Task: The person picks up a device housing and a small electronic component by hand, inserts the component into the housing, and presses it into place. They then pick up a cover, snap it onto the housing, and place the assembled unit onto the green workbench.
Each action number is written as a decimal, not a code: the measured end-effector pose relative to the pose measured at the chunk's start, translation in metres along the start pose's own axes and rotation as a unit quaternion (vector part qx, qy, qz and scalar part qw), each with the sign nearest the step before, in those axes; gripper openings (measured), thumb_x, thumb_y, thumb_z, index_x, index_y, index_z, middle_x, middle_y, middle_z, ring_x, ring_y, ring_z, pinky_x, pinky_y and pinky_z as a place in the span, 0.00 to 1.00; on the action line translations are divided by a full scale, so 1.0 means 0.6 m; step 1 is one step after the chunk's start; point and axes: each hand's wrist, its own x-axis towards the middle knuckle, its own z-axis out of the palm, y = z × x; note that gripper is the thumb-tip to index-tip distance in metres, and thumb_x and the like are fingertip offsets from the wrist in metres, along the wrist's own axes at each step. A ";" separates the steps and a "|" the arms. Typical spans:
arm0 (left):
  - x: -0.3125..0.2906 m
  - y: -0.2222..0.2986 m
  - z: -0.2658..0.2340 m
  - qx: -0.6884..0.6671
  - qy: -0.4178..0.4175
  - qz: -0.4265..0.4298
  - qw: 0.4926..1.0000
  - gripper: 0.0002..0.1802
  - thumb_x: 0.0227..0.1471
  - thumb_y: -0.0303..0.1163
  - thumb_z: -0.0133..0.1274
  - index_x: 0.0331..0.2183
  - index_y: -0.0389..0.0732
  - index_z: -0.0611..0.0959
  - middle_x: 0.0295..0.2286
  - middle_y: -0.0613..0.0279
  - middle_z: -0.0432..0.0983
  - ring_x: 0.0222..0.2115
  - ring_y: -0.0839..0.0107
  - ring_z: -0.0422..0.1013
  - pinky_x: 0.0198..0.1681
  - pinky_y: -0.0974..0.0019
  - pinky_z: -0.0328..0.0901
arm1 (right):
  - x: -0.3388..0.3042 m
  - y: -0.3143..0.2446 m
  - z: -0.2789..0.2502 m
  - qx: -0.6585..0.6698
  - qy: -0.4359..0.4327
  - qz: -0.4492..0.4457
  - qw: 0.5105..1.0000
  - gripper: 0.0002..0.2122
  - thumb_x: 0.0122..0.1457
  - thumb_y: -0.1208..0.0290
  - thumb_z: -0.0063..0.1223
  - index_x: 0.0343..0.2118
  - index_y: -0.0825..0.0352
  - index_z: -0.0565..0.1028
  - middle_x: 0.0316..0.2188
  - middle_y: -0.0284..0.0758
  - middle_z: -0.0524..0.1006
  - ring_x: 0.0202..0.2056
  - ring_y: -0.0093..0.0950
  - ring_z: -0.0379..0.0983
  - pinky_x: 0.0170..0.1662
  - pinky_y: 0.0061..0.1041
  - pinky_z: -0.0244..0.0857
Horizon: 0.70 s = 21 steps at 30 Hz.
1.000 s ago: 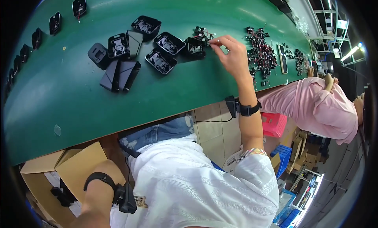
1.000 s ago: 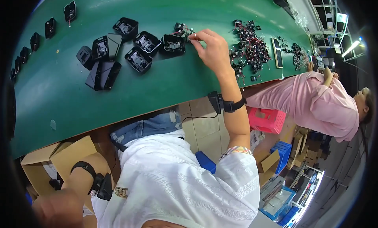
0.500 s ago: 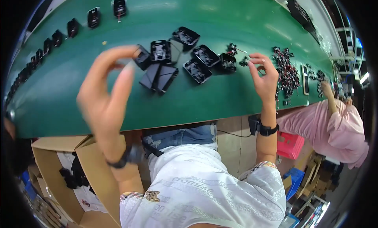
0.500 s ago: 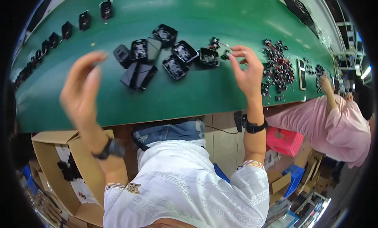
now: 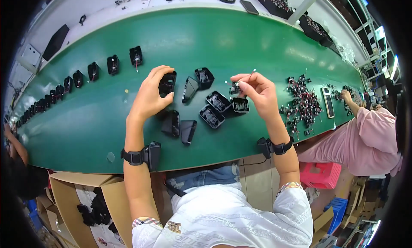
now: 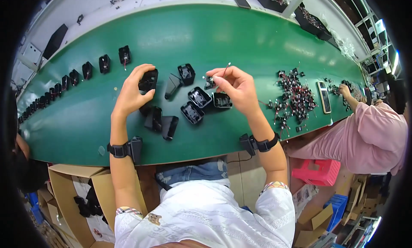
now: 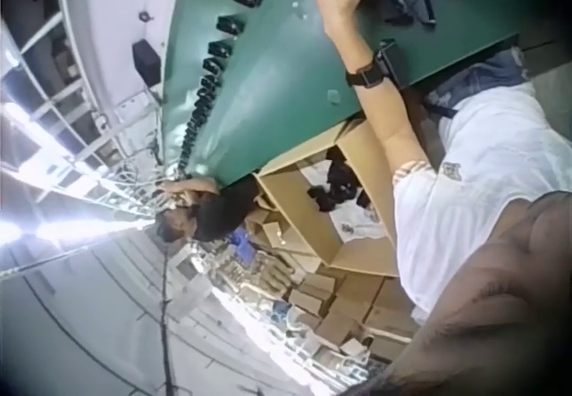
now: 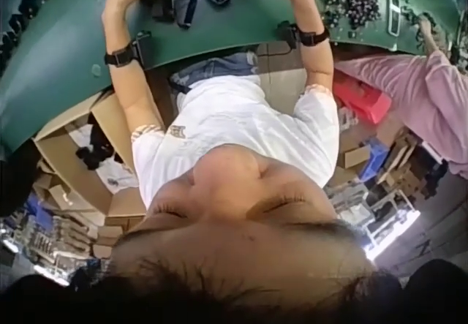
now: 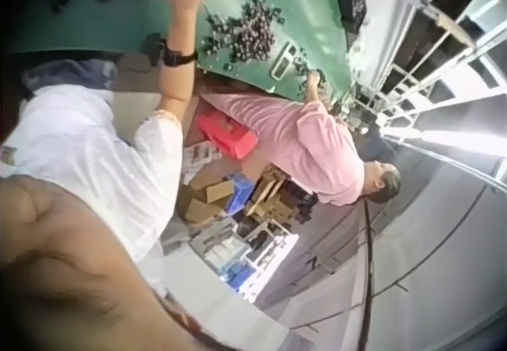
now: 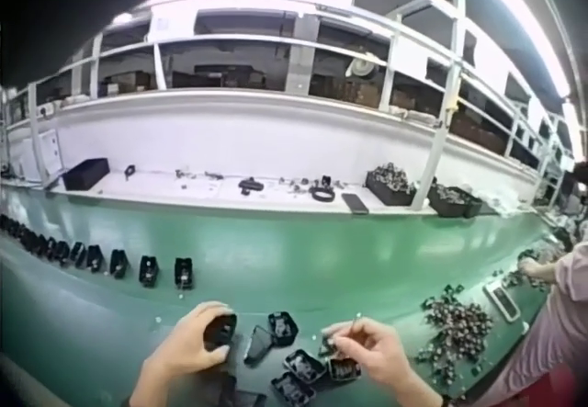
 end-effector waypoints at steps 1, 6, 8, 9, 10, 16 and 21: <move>0.007 0.004 -0.004 -0.091 0.002 -0.019 0.996 0.30 0.42 0.25 0.59 0.51 0.36 0.77 0.52 0.52 0.75 0.54 0.53 0.71 0.59 0.55 0.65 | 0.008 -0.002 0.006 0.028 -0.011 0.027 0.999 0.04 0.64 0.77 0.57 0.38 0.71 0.76 0.45 0.44 0.81 0.37 0.20 0.76 0.38 0.19 0.74; 0.029 0.031 -0.005 -0.452 -0.041 -0.023 0.891 0.34 0.44 0.25 0.58 0.56 0.38 0.71 0.50 0.50 0.79 0.49 0.69 0.74 0.52 0.65 0.69 | 0.051 -0.009 0.050 0.086 -0.059 0.015 0.994 0.06 0.65 0.72 0.57 0.39 0.68 0.75 0.43 0.44 0.81 0.36 0.21 0.77 0.36 0.20 0.75; 0.026 0.028 0.003 -0.466 -0.053 -0.037 0.882 0.31 0.49 0.30 0.63 0.54 0.38 0.73 0.48 0.49 0.81 0.46 0.70 0.75 0.49 0.67 0.70 | 0.059 -0.003 0.062 0.109 -0.063 0.105 0.986 0.05 0.66 0.72 0.56 0.39 0.67 0.75 0.40 0.41 0.81 0.36 0.22 0.77 0.36 0.21 0.75; 0.023 0.028 0.003 -0.478 -0.061 -0.062 0.874 0.32 0.49 0.32 0.63 0.55 0.38 0.72 0.47 0.46 0.80 0.44 0.70 0.75 0.46 0.68 0.70 | 0.059 0.006 0.066 0.099 -0.077 0.119 0.985 0.04 0.66 0.72 0.56 0.39 0.66 0.75 0.40 0.39 0.80 0.38 0.22 0.77 0.37 0.22 0.76; 0.020 0.025 0.004 -0.490 -0.069 -0.088 0.865 0.33 0.49 0.35 0.64 0.55 0.38 0.72 0.47 0.44 0.80 0.42 0.70 0.75 0.43 0.70 0.71 | 0.059 0.014 0.071 0.099 -0.080 0.121 0.984 0.04 0.66 0.72 0.56 0.39 0.66 0.75 0.40 0.39 0.80 0.38 0.22 0.77 0.37 0.22 0.76; 0.022 0.011 0.020 -0.361 -0.093 0.033 0.927 0.30 0.46 0.31 0.66 0.52 0.38 0.78 0.48 0.59 0.78 0.46 0.72 0.74 0.48 0.65 0.70 | 0.063 0.069 0.088 0.080 -0.089 0.003 0.993 0.04 0.68 0.75 0.52 0.40 0.70 0.74 0.46 0.41 0.79 0.46 0.27 0.76 0.53 0.28 0.70; 0.017 0.030 0.037 -0.336 -0.212 -0.043 0.917 0.32 0.43 0.31 0.69 0.51 0.36 0.77 0.44 0.60 0.78 0.43 0.70 0.75 0.50 0.64 0.70 | 0.053 0.075 0.110 0.086 -0.033 -0.020 0.996 0.02 0.65 0.79 0.56 0.37 0.71 0.76 0.47 0.41 0.77 0.43 0.23 0.73 0.49 0.24 0.68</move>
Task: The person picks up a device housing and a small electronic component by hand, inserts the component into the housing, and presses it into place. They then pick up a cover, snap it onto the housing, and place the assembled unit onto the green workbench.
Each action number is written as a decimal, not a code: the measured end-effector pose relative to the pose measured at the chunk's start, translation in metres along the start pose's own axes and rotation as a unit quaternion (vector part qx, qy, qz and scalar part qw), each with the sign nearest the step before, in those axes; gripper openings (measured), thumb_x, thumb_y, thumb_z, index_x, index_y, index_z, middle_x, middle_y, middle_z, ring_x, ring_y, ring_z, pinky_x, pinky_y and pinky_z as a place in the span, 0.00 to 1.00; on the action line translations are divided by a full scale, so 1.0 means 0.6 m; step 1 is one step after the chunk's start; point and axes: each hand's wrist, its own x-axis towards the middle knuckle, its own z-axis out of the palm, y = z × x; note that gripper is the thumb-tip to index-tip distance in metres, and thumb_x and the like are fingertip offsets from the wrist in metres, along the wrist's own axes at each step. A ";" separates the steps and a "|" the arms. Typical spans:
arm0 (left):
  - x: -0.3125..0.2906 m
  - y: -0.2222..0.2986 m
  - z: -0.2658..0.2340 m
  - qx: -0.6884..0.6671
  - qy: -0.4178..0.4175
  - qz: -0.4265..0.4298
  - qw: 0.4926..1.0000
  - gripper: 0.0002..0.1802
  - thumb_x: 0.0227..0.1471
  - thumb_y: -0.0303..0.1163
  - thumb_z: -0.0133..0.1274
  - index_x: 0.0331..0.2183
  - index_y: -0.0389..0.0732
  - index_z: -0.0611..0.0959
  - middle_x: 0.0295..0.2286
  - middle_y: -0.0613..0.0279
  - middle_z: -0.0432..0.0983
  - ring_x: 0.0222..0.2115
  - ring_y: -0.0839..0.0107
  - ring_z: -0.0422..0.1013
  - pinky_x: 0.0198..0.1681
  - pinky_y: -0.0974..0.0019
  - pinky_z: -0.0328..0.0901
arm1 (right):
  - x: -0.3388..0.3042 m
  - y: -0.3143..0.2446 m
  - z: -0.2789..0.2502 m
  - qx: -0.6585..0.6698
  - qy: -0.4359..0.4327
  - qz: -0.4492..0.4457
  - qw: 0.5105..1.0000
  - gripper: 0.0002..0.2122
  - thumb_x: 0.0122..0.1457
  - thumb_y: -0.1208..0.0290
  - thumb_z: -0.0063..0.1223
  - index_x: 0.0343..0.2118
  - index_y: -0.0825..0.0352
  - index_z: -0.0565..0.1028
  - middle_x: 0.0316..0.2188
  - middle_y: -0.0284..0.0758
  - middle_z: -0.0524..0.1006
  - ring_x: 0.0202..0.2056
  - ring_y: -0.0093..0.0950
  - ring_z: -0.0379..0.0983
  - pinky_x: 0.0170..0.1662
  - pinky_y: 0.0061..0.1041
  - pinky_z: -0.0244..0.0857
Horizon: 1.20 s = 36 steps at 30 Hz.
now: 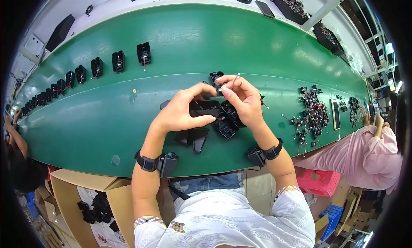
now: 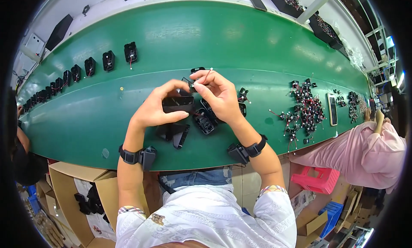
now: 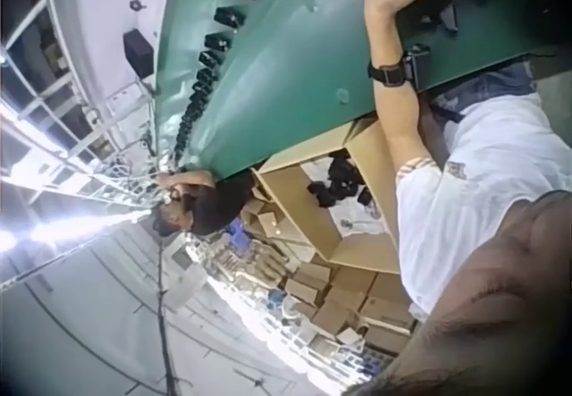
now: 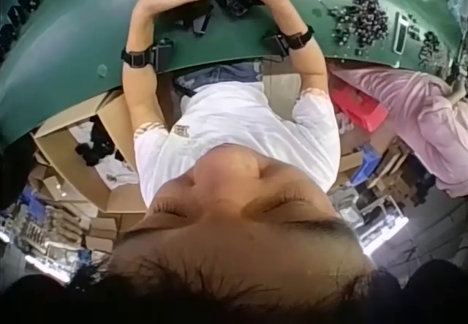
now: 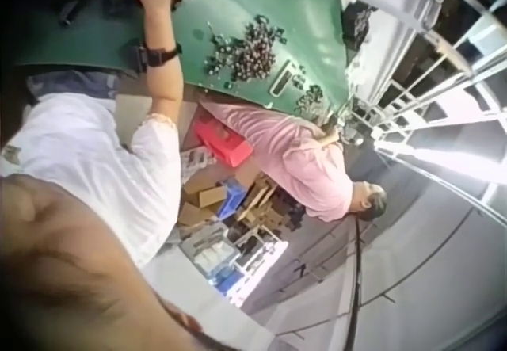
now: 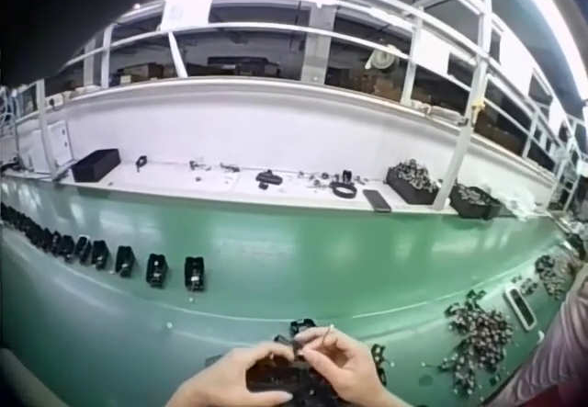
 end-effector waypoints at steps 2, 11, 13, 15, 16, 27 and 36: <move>0.007 -0.019 0.012 0.015 0.119 0.125 0.985 0.36 0.40 0.32 0.73 0.50 0.36 0.74 0.40 0.58 0.79 0.43 0.68 0.77 0.52 0.63 0.69 | -0.001 0.006 -0.008 -0.020 -0.001 -0.029 0.999 0.02 0.64 0.80 0.56 0.37 0.71 0.77 0.46 0.40 0.77 0.43 0.24 0.73 0.49 0.24 0.68; 0.005 -0.016 0.008 -0.025 0.120 0.091 0.988 0.38 0.34 0.28 0.77 0.47 0.38 0.75 0.41 0.58 0.79 0.46 0.68 0.76 0.53 0.63 0.69 | -0.020 -0.011 -0.023 -0.215 -0.019 -0.125 0.969 0.07 0.54 0.88 0.63 0.35 0.73 0.80 0.39 0.40 0.78 0.39 0.27 0.77 0.42 0.23 0.73; 0.000 -0.013 0.008 -0.011 0.107 0.090 0.990 0.37 0.33 0.26 0.78 0.46 0.37 0.75 0.42 0.60 0.77 0.48 0.68 0.74 0.54 0.64 0.68 | -0.022 -0.018 -0.025 -0.238 -0.020 -0.144 0.960 0.07 0.53 0.87 0.64 0.34 0.73 0.81 0.39 0.40 0.79 0.39 0.27 0.77 0.41 0.24 0.73; 0.000 -0.011 0.006 0.015 0.115 0.091 0.989 0.35 0.33 0.27 0.78 0.45 0.36 0.77 0.42 0.58 0.79 0.46 0.68 0.75 0.54 0.64 0.69 | -0.021 -0.024 -0.025 -0.263 -0.020 -0.164 0.950 0.07 0.52 0.87 0.65 0.34 0.72 0.81 0.38 0.41 0.79 0.38 0.28 0.78 0.41 0.25 0.73; 0.001 -0.009 0.006 0.015 0.114 0.090 0.989 0.35 0.33 0.27 0.78 0.45 0.36 0.77 0.42 0.58 0.79 0.46 0.68 0.75 0.54 0.64 0.69 | -0.020 -0.027 -0.024 -0.282 -0.024 -0.191 0.940 0.08 0.51 0.86 0.66 0.34 0.71 0.81 0.39 0.41 0.79 0.38 0.29 0.78 0.41 0.25 0.74; 0.009 -0.004 0.023 0.119 0.127 0.127 0.977 0.41 0.33 0.28 0.78 0.50 0.37 0.76 0.43 0.54 0.81 0.45 0.63 0.78 0.53 0.62 0.70 | -0.029 -0.025 -0.013 -0.298 -0.034 -0.164 0.940 0.05 0.50 0.84 0.66 0.29 0.71 0.80 0.30 0.39 0.83 0.30 0.28 0.80 0.33 0.23 0.73; 0.015 -0.024 0.021 0.053 0.109 0.143 0.982 0.40 0.35 0.27 0.75 0.51 0.38 0.74 0.43 0.55 0.79 0.47 0.62 0.76 0.52 0.61 0.68 | -0.026 -0.021 -0.016 -0.302 -0.026 -0.194 0.933 0.05 0.51 0.86 0.65 0.30 0.72 0.80 0.30 0.39 0.81 0.29 0.27 0.78 0.33 0.23 0.72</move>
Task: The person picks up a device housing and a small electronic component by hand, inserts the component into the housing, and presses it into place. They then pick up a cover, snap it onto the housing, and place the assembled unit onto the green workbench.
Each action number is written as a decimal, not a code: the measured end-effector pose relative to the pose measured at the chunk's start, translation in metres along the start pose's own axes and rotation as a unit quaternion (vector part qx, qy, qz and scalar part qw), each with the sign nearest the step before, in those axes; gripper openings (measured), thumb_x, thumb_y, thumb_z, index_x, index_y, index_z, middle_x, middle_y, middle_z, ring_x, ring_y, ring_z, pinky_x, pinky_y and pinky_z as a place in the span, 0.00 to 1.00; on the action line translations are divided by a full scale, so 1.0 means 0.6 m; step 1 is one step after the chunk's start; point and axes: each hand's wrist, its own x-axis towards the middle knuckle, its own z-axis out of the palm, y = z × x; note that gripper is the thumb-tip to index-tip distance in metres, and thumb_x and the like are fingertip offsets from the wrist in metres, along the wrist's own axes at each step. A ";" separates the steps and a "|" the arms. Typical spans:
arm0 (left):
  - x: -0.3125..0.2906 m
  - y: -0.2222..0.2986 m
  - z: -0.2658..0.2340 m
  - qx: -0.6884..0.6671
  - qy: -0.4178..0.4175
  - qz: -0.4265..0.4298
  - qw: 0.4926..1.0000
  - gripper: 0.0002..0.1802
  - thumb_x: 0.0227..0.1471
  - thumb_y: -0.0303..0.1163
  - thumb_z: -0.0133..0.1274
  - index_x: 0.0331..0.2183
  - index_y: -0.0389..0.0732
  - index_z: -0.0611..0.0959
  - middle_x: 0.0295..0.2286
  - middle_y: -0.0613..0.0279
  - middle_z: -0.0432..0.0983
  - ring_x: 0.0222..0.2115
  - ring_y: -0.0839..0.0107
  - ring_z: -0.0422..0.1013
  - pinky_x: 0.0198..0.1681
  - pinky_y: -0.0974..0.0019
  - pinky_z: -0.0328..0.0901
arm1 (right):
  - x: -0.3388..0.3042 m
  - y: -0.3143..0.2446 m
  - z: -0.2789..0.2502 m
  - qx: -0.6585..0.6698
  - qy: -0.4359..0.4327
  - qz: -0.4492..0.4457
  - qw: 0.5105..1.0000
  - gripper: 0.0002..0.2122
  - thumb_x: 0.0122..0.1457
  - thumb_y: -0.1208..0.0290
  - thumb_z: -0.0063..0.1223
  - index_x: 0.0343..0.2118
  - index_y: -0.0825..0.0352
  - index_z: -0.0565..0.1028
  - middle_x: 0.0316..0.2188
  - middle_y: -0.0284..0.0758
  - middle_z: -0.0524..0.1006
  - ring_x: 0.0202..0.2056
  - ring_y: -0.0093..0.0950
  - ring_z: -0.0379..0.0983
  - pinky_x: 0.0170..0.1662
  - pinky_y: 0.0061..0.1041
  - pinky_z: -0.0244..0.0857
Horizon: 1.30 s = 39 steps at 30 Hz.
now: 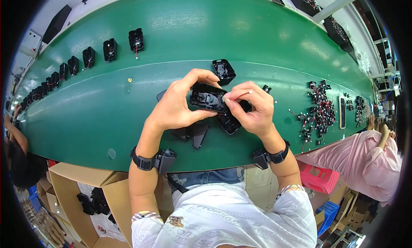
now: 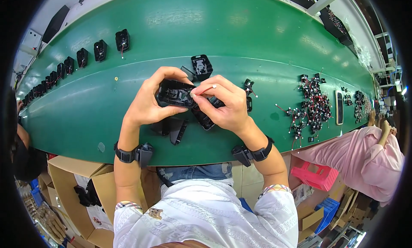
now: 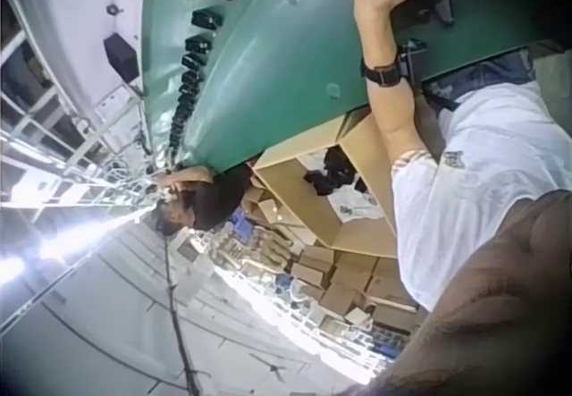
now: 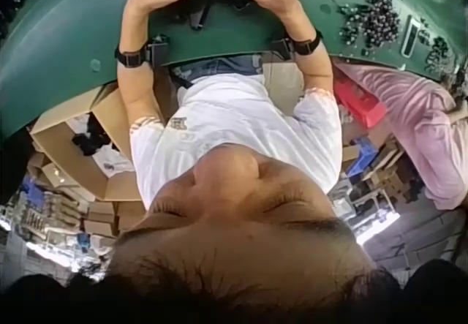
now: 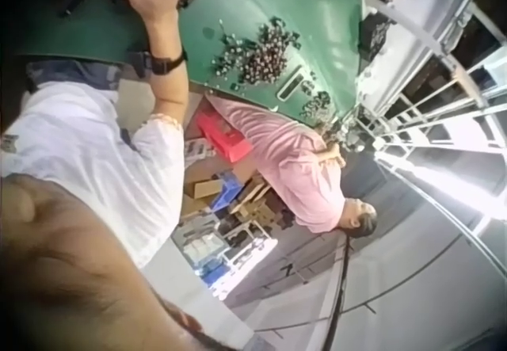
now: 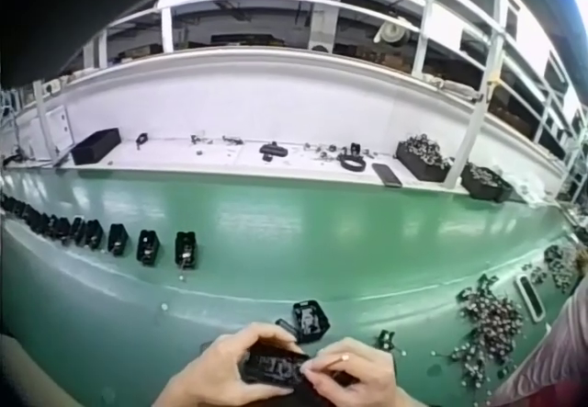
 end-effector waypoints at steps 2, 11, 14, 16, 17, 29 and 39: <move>0.000 -0.005 0.001 -0.021 0.000 0.000 1.000 0.41 0.36 0.26 0.75 0.52 0.38 0.72 0.44 0.55 0.78 0.48 0.62 0.75 0.54 0.61 0.67 | 0.000 0.001 -0.004 -0.003 -0.008 -0.013 1.000 0.06 0.51 0.86 0.64 0.31 0.72 0.80 0.31 0.40 0.81 0.31 0.27 0.78 0.34 0.24 0.73; -0.007 0.004 -0.016 -0.204 -0.055 -0.081 0.974 0.44 0.37 0.22 0.76 0.54 0.39 0.69 0.45 0.62 0.72 0.47 0.74 0.72 0.52 0.69 0.68 | -0.003 -0.013 -0.009 0.059 -0.006 0.014 0.998 0.07 0.52 0.90 0.61 0.33 0.74 0.79 0.38 0.44 0.82 0.38 0.30 0.79 0.41 0.26 0.74; -0.007 0.005 -0.020 -0.277 -0.094 -0.108 0.950 0.41 0.37 0.21 0.76 0.52 0.37 0.72 0.47 0.63 0.70 0.47 0.76 0.70 0.50 0.71 0.69 | 0.002 -0.028 -0.012 0.021 -0.014 -0.026 0.999 0.08 0.51 0.89 0.63 0.32 0.71 0.80 0.36 0.43 0.83 0.36 0.32 0.81 0.39 0.27 0.75; -0.010 0.005 -0.018 -0.279 -0.105 -0.095 0.950 0.41 0.38 0.21 0.75 0.52 0.36 0.72 0.48 0.62 0.70 0.48 0.75 0.70 0.50 0.71 0.69 | 0.009 -0.032 -0.013 -0.021 -0.015 -0.114 0.993 0.08 0.49 0.86 0.66 0.31 0.68 0.81 0.34 0.37 0.85 0.34 0.32 0.81 0.37 0.27 0.75; -0.012 0.004 -0.017 -0.283 -0.114 -0.081 0.949 0.40 0.38 0.21 0.75 0.53 0.35 0.72 0.48 0.61 0.69 0.49 0.75 0.70 0.49 0.71 0.69 | 0.005 -0.036 -0.012 -0.021 -0.012 -0.115 0.993 0.08 0.49 0.86 0.66 0.31 0.68 0.81 0.34 0.37 0.85 0.34 0.32 0.81 0.37 0.27 0.75; -0.003 0.005 -0.011 -0.323 -0.191 -0.120 0.919 0.43 0.39 0.31 0.75 0.55 0.34 0.73 0.48 0.62 0.71 0.48 0.77 0.68 0.48 0.73 0.68 | -0.001 -0.040 -0.027 -0.020 -0.082 -0.150 0.985 0.11 0.43 0.82 0.70 0.31 0.64 0.82 0.35 0.30 0.85 0.32 0.29 0.73 0.36 0.26 0.71; 0.003 0.007 0.011 -0.348 -0.166 -0.148 0.911 0.39 0.49 0.41 0.66 0.58 0.33 0.71 0.52 0.58 0.70 0.53 0.69 0.66 0.60 0.65 0.57 | 0.000 -0.054 -0.037 -0.097 -0.089 -0.181 0.975 0.09 0.43 0.78 0.68 0.30 0.64 0.83 0.35 0.30 0.84 0.32 0.30 0.71 0.35 0.27 0.68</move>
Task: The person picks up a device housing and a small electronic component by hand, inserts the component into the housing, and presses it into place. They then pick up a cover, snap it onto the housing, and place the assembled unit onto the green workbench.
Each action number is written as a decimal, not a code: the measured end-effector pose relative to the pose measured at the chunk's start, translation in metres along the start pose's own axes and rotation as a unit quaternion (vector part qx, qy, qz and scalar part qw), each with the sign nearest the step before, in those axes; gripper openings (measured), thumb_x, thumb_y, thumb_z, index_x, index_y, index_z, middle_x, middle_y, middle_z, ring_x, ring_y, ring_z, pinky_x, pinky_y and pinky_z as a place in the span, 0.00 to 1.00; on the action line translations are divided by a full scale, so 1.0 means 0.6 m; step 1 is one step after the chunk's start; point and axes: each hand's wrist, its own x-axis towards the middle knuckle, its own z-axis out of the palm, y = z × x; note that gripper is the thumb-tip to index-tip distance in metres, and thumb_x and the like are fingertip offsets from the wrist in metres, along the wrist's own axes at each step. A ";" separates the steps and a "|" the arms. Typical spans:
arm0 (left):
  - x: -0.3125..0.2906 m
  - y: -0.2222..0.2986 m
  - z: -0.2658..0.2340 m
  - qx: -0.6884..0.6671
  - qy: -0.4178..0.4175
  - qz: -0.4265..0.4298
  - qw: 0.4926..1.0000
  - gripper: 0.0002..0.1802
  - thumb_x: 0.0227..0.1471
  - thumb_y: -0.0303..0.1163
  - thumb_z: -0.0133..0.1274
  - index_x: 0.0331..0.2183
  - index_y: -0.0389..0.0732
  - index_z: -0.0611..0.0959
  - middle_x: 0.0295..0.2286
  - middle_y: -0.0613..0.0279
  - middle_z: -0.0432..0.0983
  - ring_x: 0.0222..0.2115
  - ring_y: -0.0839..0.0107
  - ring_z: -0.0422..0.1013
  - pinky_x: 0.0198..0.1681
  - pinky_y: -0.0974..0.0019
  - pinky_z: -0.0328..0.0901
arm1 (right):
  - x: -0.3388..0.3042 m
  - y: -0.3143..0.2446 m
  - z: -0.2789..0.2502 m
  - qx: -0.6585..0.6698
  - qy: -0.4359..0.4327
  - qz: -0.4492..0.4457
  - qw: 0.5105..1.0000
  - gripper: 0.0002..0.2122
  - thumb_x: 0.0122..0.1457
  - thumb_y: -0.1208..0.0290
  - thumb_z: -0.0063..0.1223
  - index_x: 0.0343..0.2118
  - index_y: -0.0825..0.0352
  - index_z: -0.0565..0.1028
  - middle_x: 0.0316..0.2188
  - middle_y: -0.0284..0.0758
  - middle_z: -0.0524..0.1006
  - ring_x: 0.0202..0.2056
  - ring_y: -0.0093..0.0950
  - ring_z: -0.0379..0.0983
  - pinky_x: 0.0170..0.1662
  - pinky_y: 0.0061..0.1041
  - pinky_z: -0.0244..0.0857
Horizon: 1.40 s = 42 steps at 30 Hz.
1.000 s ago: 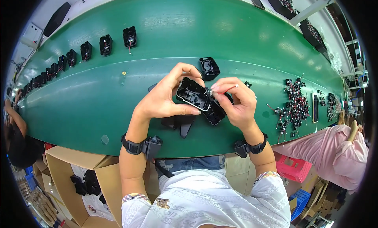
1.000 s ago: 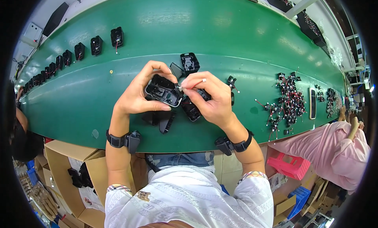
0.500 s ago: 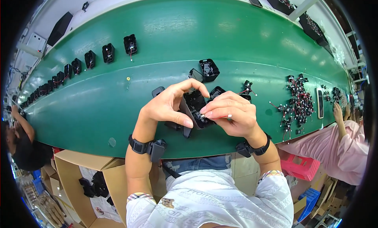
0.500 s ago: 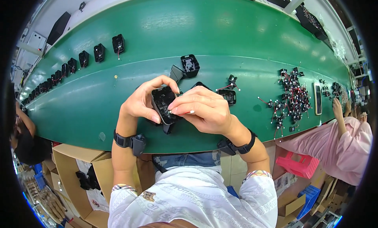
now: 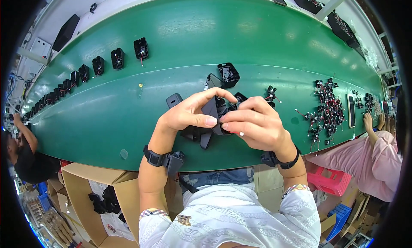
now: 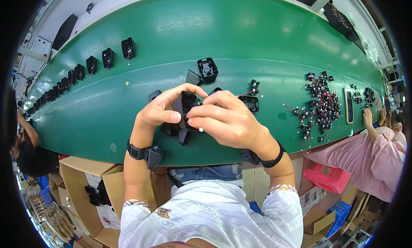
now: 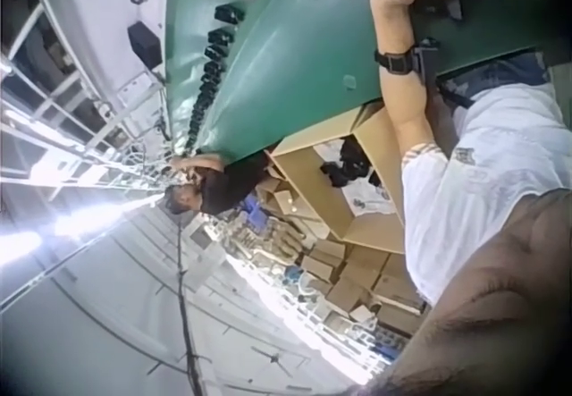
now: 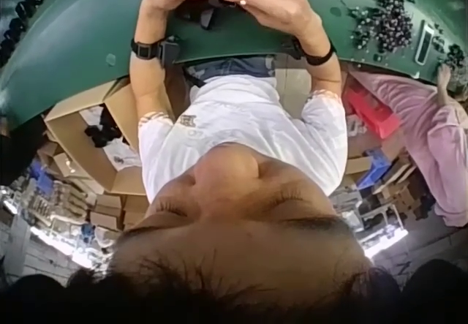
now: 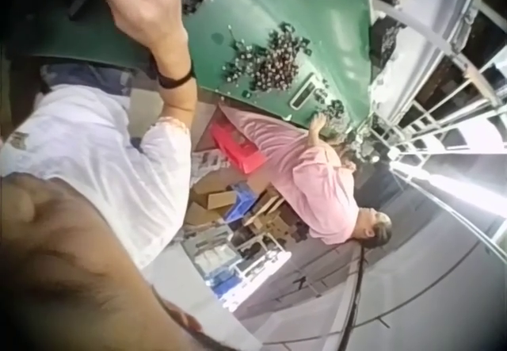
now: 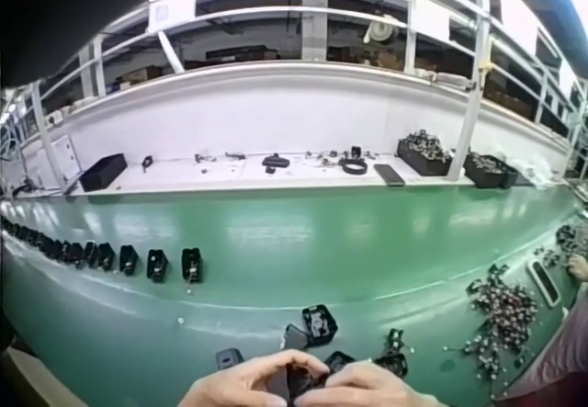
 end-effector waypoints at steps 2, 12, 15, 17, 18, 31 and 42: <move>0.002 -0.003 0.001 0.004 0.004 0.001 1.000 0.41 0.48 0.39 0.67 0.59 0.33 0.70 0.53 0.57 0.68 0.54 0.70 0.66 0.58 0.66 0.61 | -0.001 0.001 0.002 0.042 -0.010 0.049 0.998 0.12 0.42 0.79 0.70 0.32 0.65 0.82 0.35 0.30 0.84 0.34 0.31 0.74 0.38 0.29 0.69; -0.010 -0.003 -0.017 -0.029 -0.004 0.024 0.999 0.50 0.39 0.22 0.70 0.63 0.33 0.63 0.58 0.55 0.64 0.52 0.71 0.69 0.43 0.71 0.76 | 0.000 -0.005 0.000 0.051 -0.068 0.104 0.991 0.18 0.40 0.68 0.72 0.38 0.61 0.83 0.52 0.35 0.77 0.53 0.42 0.69 0.55 0.41 0.67; -0.015 0.009 -0.013 -0.011 -0.007 -0.003 1.000 0.49 0.40 0.23 0.71 0.62 0.35 0.65 0.56 0.56 0.65 0.49 0.74 0.71 0.38 0.73 0.77 | 0.000 -0.008 -0.002 0.044 -0.076 0.099 0.991 0.17 0.40 0.69 0.72 0.37 0.60 0.83 0.49 0.33 0.78 0.53 0.41 0.69 0.55 0.41 0.68; -0.025 0.009 -0.019 0.019 -0.022 -0.010 1.000 0.51 0.40 0.24 0.72 0.63 0.35 0.64 0.56 0.55 0.66 0.47 0.74 0.71 0.39 0.73 0.76 | 0.007 -0.008 -0.006 0.144 -0.089 0.128 0.977 0.17 0.42 0.70 0.71 0.39 0.59 0.85 0.46 0.33 0.79 0.51 0.39 0.71 0.53 0.39 0.69; -0.025 0.010 -0.020 0.049 -0.036 -0.014 0.998 0.52 0.40 0.24 0.73 0.64 0.36 0.64 0.56 0.55 0.66 0.46 0.75 0.72 0.40 0.72 0.74 | 0.005 -0.005 -0.006 0.145 -0.091 0.126 0.977 0.17 0.42 0.70 0.71 0.39 0.59 0.85 0.46 0.33 0.79 0.51 0.39 0.71 0.53 0.39 0.69; -0.006 0.016 -0.017 0.160 -0.038 -0.072 0.984 0.59 0.36 0.27 0.76 0.66 0.35 0.60 0.38 0.58 0.80 0.40 0.76 0.76 0.41 0.73 0.68 | -0.010 -0.007 0.008 0.070 -0.078 0.149 0.983 0.10 0.39 0.78 0.71 0.27 0.59 0.84 0.30 0.27 0.76 0.33 0.30 0.72 0.35 0.29 0.64; -0.013 0.005 -0.023 0.055 0.003 -0.011 0.998 0.66 0.31 0.30 0.80 0.67 0.32 0.58 0.39 0.59 0.80 0.40 0.73 0.77 0.45 0.70 0.70 | -0.025 -0.027 0.043 0.210 0.040 0.241 0.947 0.06 0.49 0.82 0.67 0.28 0.70 0.78 0.32 0.37 0.74 0.31 0.24 0.73 0.32 0.22 0.70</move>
